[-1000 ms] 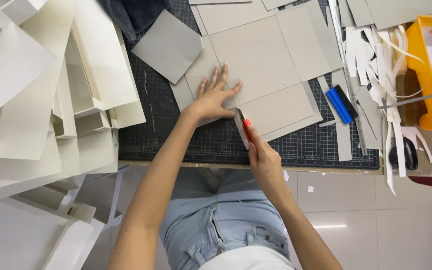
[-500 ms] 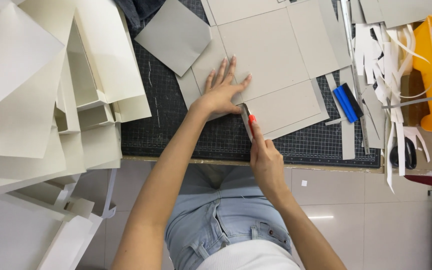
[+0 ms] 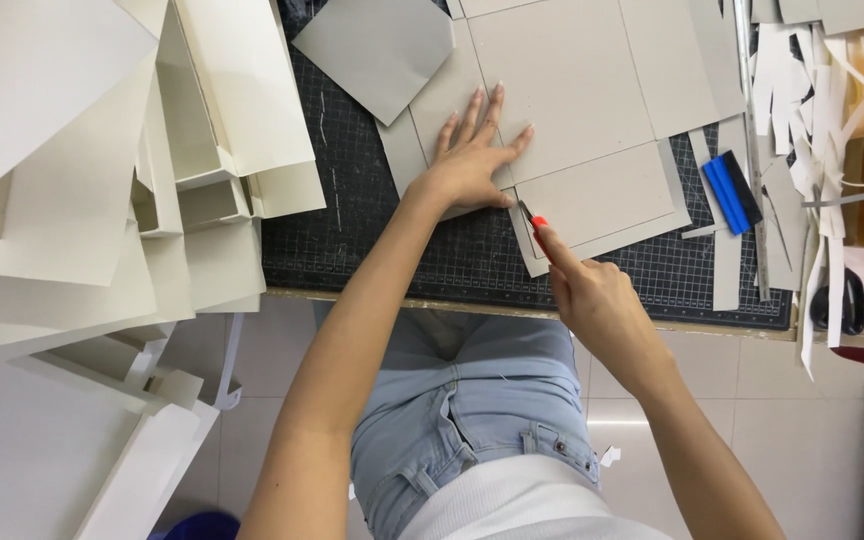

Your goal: The person applies glue to gray paperboard pieces using a roller, then aligns and presses them together with a blue squeegee. They trim excess edges with a utility knife and repeat the process on additional pieces, building up a stack of assembled parts.

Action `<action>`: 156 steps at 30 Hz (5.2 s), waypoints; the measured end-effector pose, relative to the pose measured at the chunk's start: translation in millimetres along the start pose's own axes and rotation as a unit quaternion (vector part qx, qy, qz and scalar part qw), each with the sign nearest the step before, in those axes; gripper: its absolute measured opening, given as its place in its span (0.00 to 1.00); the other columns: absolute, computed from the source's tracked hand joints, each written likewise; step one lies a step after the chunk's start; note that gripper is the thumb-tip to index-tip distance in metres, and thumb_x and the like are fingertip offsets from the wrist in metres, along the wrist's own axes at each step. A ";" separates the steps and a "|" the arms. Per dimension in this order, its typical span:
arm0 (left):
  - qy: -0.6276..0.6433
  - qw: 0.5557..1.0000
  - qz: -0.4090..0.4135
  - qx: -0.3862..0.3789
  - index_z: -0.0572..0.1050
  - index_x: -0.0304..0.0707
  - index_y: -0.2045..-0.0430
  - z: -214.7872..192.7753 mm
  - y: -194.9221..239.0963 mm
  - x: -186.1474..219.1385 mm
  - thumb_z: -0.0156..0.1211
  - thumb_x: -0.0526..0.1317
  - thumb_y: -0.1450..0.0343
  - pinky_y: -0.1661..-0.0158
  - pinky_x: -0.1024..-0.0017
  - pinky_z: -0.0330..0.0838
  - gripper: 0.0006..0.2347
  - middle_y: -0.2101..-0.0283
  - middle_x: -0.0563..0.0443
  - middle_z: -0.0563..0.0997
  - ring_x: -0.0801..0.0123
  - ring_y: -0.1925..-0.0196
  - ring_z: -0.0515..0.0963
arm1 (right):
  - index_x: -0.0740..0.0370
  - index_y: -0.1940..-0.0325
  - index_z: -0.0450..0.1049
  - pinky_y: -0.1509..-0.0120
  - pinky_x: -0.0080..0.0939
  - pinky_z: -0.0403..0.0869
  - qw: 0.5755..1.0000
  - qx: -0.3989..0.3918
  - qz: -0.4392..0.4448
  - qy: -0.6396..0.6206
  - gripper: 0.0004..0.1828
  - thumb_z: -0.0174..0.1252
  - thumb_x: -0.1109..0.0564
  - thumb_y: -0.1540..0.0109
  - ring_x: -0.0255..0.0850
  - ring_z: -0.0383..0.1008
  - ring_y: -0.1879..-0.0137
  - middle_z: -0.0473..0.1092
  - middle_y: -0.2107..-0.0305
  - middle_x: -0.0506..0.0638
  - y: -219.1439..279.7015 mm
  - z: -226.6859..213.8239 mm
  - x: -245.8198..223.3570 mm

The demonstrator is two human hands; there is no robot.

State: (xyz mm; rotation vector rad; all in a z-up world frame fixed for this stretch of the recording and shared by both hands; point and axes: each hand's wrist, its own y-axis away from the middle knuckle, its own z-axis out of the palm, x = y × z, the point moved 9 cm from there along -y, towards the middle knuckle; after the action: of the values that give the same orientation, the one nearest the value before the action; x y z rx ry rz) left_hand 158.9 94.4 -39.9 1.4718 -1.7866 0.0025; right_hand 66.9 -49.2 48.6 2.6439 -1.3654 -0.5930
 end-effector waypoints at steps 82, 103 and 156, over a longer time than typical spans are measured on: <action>-0.101 0.990 -0.026 0.092 0.45 0.58 0.26 66.4 -54.8 100.1 0.67 0.58 0.35 0.39 0.21 0.26 0.44 0.22 0.57 0.35 0.42 0.23 0.29 | 0.44 0.27 0.63 0.56 0.60 0.78 0.971 0.131 0.159 -0.123 0.29 0.53 0.57 0.34 0.69 0.75 0.54 0.73 0.59 0.76 4.9 -37.9 123.4; -0.142 0.984 -0.044 0.093 0.43 0.63 0.26 70.5 -49.9 96.5 0.62 0.63 0.33 0.35 0.25 0.29 0.42 0.22 0.62 0.34 0.49 0.22 0.31 | 0.44 0.28 0.63 0.80 0.45 0.75 0.969 -0.029 0.211 -0.128 0.30 0.52 0.57 0.36 0.54 0.77 0.83 0.76 0.83 0.65 94.0 -32.0 109.8; -0.221 0.966 0.013 0.131 0.42 0.71 0.27 66.3 -44.3 104.4 0.58 0.64 0.33 0.40 0.19 0.40 0.40 0.22 0.48 0.39 0.28 0.25 0.38 | 0.34 0.28 0.64 0.77 0.58 0.70 0.953 0.101 0.209 -0.196 0.32 0.56 0.55 0.36 0.64 0.79 0.72 0.78 0.69 0.68 81.8 -40.1 149.7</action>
State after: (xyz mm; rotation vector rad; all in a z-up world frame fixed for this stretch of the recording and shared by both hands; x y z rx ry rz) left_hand 157.9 -36.8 -46.0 1.7359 -2.2331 -0.0855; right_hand 98.1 -221.0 63.8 2.3331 -2.1251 -0.9977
